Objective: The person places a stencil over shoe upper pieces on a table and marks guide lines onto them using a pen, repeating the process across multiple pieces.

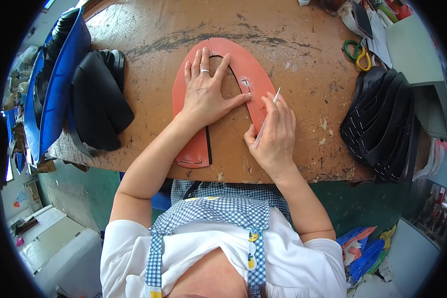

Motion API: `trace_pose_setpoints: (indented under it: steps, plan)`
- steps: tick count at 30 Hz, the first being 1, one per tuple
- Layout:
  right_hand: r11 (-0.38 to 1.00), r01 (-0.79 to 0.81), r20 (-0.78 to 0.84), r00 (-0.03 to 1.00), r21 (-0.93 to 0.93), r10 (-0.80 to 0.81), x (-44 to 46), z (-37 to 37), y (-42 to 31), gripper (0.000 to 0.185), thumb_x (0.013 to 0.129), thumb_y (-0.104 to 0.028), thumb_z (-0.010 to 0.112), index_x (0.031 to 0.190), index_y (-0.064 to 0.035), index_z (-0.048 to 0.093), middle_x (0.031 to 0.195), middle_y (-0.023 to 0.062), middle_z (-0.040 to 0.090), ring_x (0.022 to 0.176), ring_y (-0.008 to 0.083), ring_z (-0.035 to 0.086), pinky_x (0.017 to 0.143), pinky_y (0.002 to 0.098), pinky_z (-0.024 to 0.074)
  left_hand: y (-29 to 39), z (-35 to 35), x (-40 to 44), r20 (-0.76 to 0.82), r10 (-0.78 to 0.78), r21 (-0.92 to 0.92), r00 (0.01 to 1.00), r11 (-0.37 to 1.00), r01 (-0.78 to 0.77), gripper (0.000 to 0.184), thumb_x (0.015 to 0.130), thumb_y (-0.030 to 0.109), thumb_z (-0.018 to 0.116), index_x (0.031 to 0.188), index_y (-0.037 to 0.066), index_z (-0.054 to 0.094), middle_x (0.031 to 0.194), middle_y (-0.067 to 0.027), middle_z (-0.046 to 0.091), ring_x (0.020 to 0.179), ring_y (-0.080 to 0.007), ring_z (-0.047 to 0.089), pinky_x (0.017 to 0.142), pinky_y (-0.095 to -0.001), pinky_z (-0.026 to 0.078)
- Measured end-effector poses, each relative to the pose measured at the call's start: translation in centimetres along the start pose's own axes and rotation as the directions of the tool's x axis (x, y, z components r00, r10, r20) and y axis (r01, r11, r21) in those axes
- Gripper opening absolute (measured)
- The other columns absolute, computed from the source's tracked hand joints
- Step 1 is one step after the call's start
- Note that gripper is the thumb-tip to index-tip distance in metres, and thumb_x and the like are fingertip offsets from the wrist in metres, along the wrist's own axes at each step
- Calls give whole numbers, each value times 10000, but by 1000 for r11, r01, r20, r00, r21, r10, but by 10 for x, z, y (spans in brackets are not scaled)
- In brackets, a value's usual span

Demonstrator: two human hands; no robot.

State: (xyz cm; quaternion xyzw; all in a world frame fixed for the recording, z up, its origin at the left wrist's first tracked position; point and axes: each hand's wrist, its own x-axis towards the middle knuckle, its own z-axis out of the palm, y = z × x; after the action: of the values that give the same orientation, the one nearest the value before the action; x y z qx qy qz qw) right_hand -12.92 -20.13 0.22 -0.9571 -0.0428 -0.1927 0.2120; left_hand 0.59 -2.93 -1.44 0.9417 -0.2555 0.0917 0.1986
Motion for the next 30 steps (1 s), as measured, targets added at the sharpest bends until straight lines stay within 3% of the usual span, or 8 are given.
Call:
trace_pose_setpoints:
  steps: [8,9,12,15,18,23,26,30]
  plan:
    - [984,-85,119,991,156,66,18,-27,14,613,811,-166,844,1360,-30,608,1390,193,665,1364,403,588,1176,549,418,1,0,1,24,-19,12,1000,1000,19,1145,782,804,761,1651,140,425,1701,-369,236,1618,-517,137,1302,-639,91]
    - [961,-143,68,989,238,131,31,-33,14,390,938,-190,780,1273,-17,682,1244,172,750,1247,332,683,1101,463,502,1,-1,1,29,-24,9,999,1000,24,1142,782,799,764,1652,141,425,1701,-368,237,1618,-517,136,1303,-638,90]
    - [705,-271,133,960,655,246,77,-28,15,288,1063,-199,659,1257,8,706,1094,159,792,1062,250,754,970,363,573,4,-4,0,49,-31,3,998,1000,31,1133,782,787,769,1652,146,425,1701,-367,236,1618,-516,134,1302,-638,92]
    - [700,-107,65,994,706,86,122,17,24,326,1133,-232,569,1247,35,715,992,131,804,900,172,759,851,298,588,3,-5,1,40,-23,4,999,1000,23,1129,783,778,774,1653,149,424,1702,-368,231,1617,-516,135,1299,-640,97]
    - [703,-118,162,987,701,4,160,51,35,348,1115,-265,613,1271,31,705,986,113,804,874,160,755,798,310,594,4,-6,1,49,-31,21,998,999,30,1149,785,796,754,1663,141,406,1703,-369,227,1615,-520,139,1295,-644,100]
    - [645,-311,311,943,698,118,177,67,26,308,1044,-279,710,1021,20,781,921,95,800,823,165,749,760,331,595,3,-5,1,58,-30,17,998,999,29,1188,784,825,726,1673,114,387,1710,-365,216,1619,-521,124,1295,-647,90]
    - [775,-186,245,969,603,42,177,63,25,237,1021,-243,727,1038,-17,796,916,96,801,844,173,767,764,335,601,3,-4,1,42,-30,-10,999,999,30,1189,783,820,731,1664,95,397,1712,-365,212,1620,-522,120,1295,-647,89]
    - [722,-181,218,975,667,44,177,68,21,191,980,-207,755,1057,-40,805,893,110,803,827,186,776,751,341,599,2,-4,1,31,-24,-29,999,999,25,1193,782,814,737,1656,74,400,1709,-371,213,1621,-524,114,1295,-651,84]
